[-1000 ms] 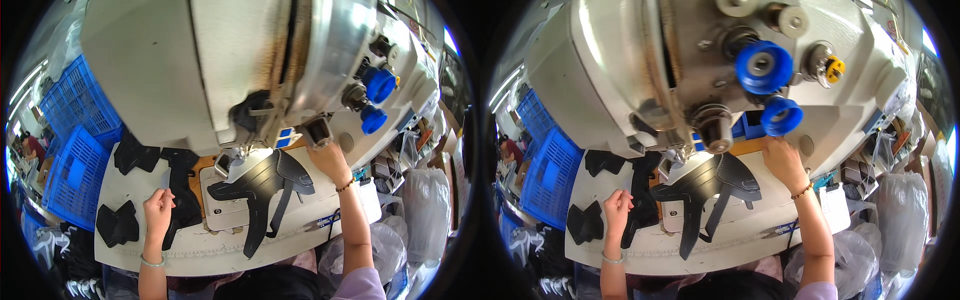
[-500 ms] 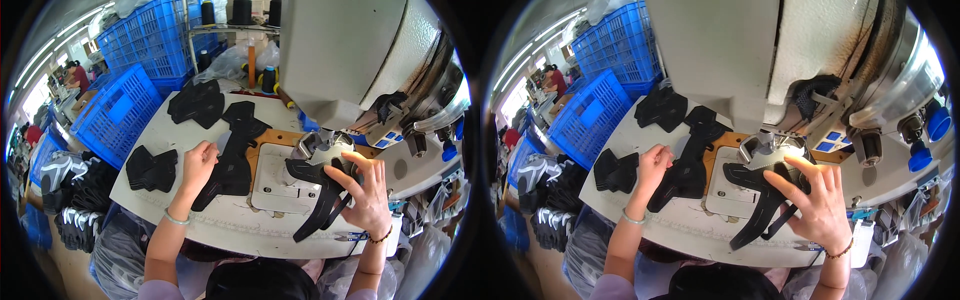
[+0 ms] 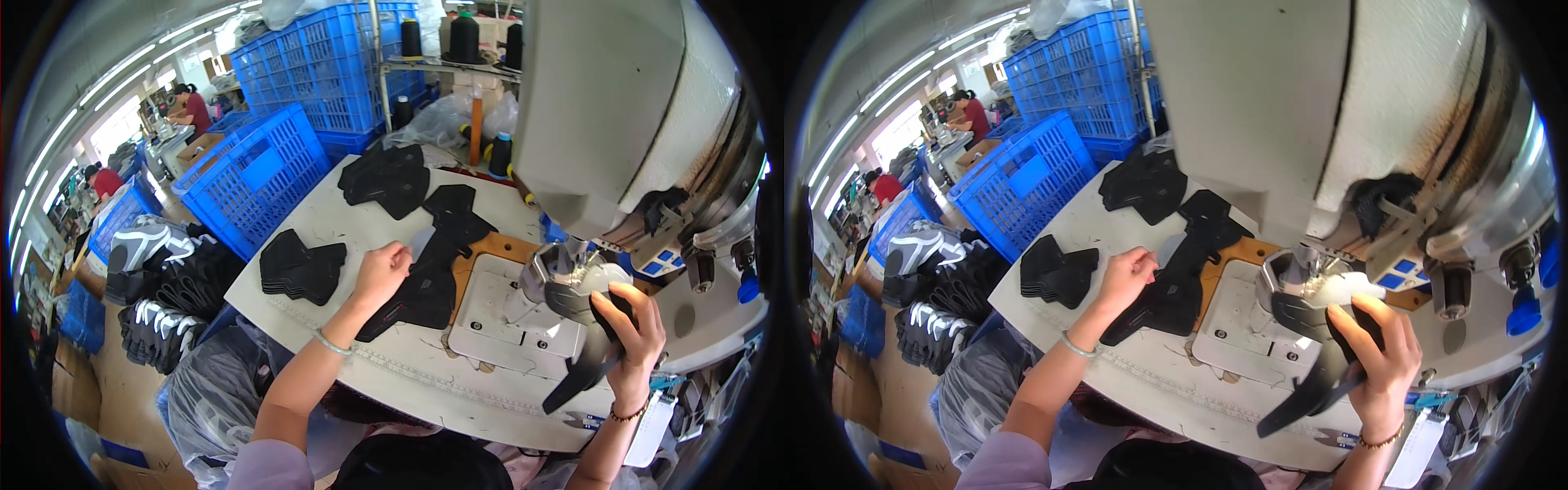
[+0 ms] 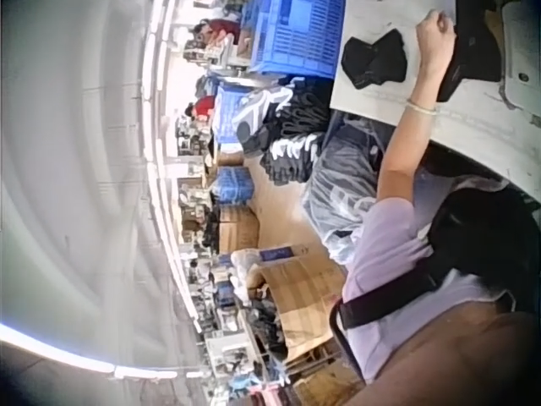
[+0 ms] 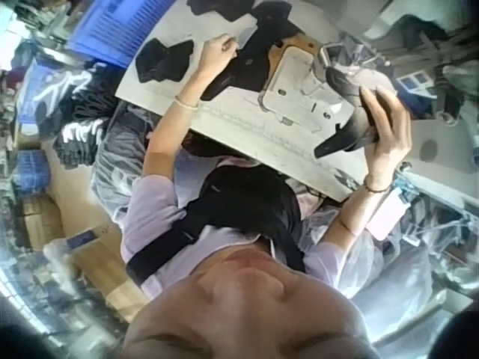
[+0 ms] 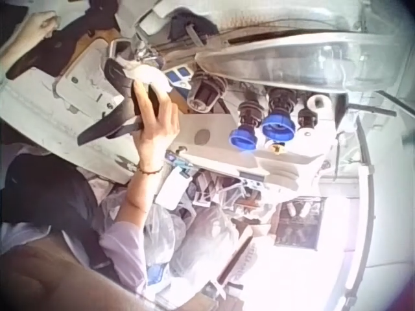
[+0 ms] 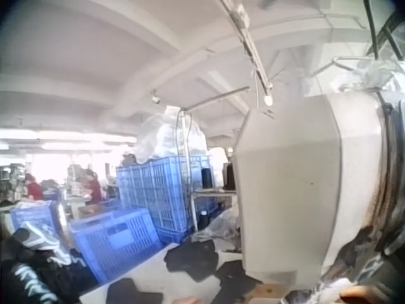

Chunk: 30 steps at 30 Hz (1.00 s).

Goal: Sewing components of a black shoe using an industrial sewing machine.

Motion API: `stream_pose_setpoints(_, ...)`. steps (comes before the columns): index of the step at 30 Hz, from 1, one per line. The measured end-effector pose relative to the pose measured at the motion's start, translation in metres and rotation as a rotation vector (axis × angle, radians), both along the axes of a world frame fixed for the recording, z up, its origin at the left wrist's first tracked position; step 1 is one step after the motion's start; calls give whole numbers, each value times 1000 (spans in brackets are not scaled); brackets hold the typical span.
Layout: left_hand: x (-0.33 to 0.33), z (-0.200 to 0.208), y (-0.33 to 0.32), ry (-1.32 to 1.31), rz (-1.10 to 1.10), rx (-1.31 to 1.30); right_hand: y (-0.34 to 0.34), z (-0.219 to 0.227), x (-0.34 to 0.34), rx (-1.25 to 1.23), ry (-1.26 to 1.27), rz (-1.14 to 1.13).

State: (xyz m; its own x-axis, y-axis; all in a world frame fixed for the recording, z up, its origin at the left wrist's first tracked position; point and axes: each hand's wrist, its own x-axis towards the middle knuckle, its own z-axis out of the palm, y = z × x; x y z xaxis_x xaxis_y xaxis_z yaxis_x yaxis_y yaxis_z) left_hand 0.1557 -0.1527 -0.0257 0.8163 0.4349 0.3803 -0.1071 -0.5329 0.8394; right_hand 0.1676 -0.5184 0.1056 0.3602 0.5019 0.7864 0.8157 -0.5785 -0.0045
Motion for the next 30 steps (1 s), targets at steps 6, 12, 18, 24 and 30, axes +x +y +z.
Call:
stream_pose_setpoints(6,1,12,13,63,98,376,3,3,-1,-139,32,22)
stream_pose_setpoints(12,38,45,81,175,109,587,5,5,-2,-112,93,62)
stream_pose_setpoints(18,115,21,91,458,114,732,6,3,-2,-103,107,59)
stream_pose_setpoints(24,134,4,89,601,139,750,-2,10,-2,-209,118,35)
stream_pose_setpoints(30,122,17,112,345,266,762,-5,1,2,-197,130,52)
